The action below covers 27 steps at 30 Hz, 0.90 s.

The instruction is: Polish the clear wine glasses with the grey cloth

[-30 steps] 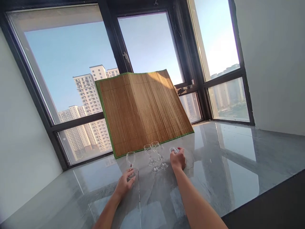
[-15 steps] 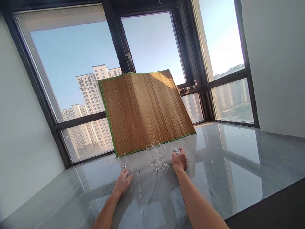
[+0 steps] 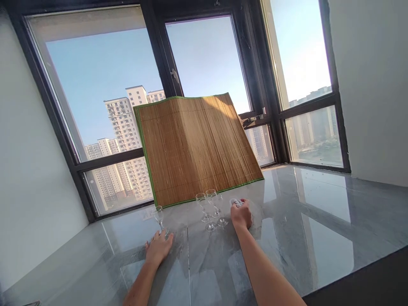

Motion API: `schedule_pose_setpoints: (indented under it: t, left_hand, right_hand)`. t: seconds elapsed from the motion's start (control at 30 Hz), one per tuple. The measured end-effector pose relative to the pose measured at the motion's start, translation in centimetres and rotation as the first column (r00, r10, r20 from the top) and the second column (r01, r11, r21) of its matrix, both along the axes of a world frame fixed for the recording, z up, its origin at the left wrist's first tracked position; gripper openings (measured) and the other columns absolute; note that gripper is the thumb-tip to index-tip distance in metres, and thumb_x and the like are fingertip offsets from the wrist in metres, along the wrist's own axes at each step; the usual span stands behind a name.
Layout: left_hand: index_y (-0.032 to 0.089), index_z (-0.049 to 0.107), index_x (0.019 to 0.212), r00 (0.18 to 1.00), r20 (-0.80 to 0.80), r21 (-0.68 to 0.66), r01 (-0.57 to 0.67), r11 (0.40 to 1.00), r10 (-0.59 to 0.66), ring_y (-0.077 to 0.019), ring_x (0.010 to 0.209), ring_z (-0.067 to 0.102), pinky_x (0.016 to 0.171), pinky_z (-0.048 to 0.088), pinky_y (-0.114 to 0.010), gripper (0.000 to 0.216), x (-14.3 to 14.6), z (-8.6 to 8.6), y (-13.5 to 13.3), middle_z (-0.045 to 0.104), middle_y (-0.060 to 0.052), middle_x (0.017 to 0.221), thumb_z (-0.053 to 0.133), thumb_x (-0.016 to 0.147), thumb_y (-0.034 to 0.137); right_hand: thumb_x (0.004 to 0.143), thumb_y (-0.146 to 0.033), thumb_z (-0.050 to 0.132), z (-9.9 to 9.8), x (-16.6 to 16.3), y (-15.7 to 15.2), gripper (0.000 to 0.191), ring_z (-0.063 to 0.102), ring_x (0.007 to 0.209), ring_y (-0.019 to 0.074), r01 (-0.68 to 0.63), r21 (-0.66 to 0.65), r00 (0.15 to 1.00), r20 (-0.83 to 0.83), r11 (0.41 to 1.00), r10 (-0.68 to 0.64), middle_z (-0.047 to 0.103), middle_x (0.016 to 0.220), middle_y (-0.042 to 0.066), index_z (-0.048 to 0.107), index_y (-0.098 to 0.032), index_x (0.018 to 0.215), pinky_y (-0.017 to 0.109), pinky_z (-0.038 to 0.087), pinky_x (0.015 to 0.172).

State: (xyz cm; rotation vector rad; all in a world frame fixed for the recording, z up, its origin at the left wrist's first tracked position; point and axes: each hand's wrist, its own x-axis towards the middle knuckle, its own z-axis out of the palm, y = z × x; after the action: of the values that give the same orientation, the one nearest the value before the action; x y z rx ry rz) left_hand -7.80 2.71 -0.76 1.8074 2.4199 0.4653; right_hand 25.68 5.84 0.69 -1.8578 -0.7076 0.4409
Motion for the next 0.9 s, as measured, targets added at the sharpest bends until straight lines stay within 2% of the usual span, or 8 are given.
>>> schedule_pose_setpoints:
  t: [0.17, 0.3, 0.43, 0.53, 0.6, 0.67, 0.77, 0.9]
  left_hand:
    - [0.024, 0.057, 0.129, 0.995, -0.096, 0.086, -0.019, 0.996, 0.028, -0.0351, 0.134, 0.04, 0.112, 0.011, -0.061, 0.056, 1.0, 1.1, -1.2, 0.049, -0.016, 0.141, 0.037, 0.087, 0.055]
    - [0.02, 0.068, 0.102, 0.986, -0.157, 0.283, 0.095, 0.955, -0.051, -0.0321, 0.11, 0.057, 0.101, 0.035, -0.052, 0.036, 3.0, 2.4, -3.3, 0.065, -0.013, 0.11, 0.044, 0.086, 0.041]
    - [0.022, 0.066, 0.092, 0.926, -0.071, 0.497, 0.355, 0.791, -0.371, -0.0217, 0.095, 0.061, 0.085, 0.047, -0.034, 0.027, 5.9, 3.0, -4.3, 0.065, -0.007, 0.098, 0.04, 0.089, 0.031]
    - [0.02, 0.064, 0.101, 0.892, -0.061, 0.632, 0.382, 0.674, -0.448, -0.023, 0.104, 0.058, 0.093, 0.045, -0.036, 0.025, 8.5, 4.3, -3.1, 0.063, -0.008, 0.106, 0.045, 0.087, 0.03]
    - [0.02, 0.063, 0.107, 0.882, -0.061, 0.665, 0.384, 0.64, -0.466, -0.0244, 0.111, 0.055, 0.099, 0.043, -0.038, 0.029, 10.4, 6.1, -1.6, 0.059, -0.01, 0.114, 0.049, 0.085, 0.032]
    - [0.019, 0.063, 0.11, 0.878, -0.052, 0.61, 0.405, 0.681, -0.476, -0.024, 0.116, 0.053, 0.102, 0.041, -0.036, 0.034, 12.2, 8.3, 0.2, 0.057, -0.01, 0.118, 0.049, 0.085, 0.038]
    - [0.025, 0.06, 0.12, 0.896, -0.131, 0.293, 0.443, 0.847, -0.423, -0.0262, 0.125, 0.046, 0.104, 0.039, -0.04, 0.042, 14.5, 11.4, 2.7, 0.048, -0.01, 0.135, 0.047, 0.085, 0.043]
    - [0.029, 0.073, 0.094, 0.864, -0.186, 0.039, 0.483, 0.875, -0.468, -0.0332, 0.114, 0.055, 0.091, 0.046, -0.044, 0.027, 15.8, 13.4, 5.0, 0.059, -0.009, 0.124, 0.063, 0.072, 0.042]
  right_hand:
    - [0.085, -0.038, 0.047, -0.1, 0.0, 0.2, 0.039, 0.065, 0.093, 0.0282, 0.005, -0.006, 1.0, 0.011, 1.0, -0.005, 0.067, 0.104, 0.009, 0.046, -0.026, 0.123, 0.038, 0.048, 0.077]
    - [0.086, -0.038, 0.046, -0.2, 0.0, 0.4, 0.039, 0.065, 0.093, 0.0269, 0.008, -0.012, 1.0, 0.016, 1.0, -0.008, 0.068, 0.104, 0.01, 0.045, -0.025, 0.123, 0.037, 0.047, 0.077]
    - [0.087, -0.038, 0.045, -0.2, -0.1, 0.5, 0.04, 0.065, 0.095, 0.0262, 0.014, -0.015, 1.0, 0.02, 1.0, -0.014, 0.067, 0.104, 0.009, 0.044, -0.025, 0.124, 0.037, 0.047, 0.079]
    - [0.087, -0.036, 0.046, -0.2, -0.2, 0.5, 0.039, 0.066, 0.093, 0.0255, 0.017, -0.013, 1.0, 0.02, 1.0, -0.016, 0.068, 0.102, 0.009, 0.045, -0.026, 0.124, 0.036, 0.048, 0.077]
    - [0.087, -0.036, 0.046, -0.2, -0.2, 0.6, 0.039, 0.066, 0.092, 0.0252, 0.02, -0.009, 1.0, 0.022, 1.0, -0.02, 0.068, 0.101, 0.008, 0.046, -0.026, 0.124, 0.035, 0.047, 0.076]
    - [0.087, -0.036, 0.045, -0.2, -0.2, 0.6, 0.038, 0.066, 0.092, 0.0251, 0.025, -0.003, 0.999, 0.024, 1.0, -0.025, 0.068, 0.101, 0.008, 0.046, -0.026, 0.123, 0.035, 0.047, 0.075]
    - [0.086, -0.035, 0.045, -0.3, -0.2, 0.7, 0.036, 0.066, 0.091, 0.0247, 0.03, 0.004, 0.999, 0.022, 1.0, -0.03, 0.067, 0.102, 0.008, 0.047, -0.026, 0.121, 0.034, 0.046, 0.074]
    - [0.087, -0.035, 0.045, -0.3, -0.2, 0.7, 0.037, 0.065, 0.088, 0.0231, 0.019, 0.021, 1.0, 0.02, 1.0, -0.019, 0.067, 0.101, 0.008, 0.045, -0.026, 0.123, 0.031, 0.045, 0.071]
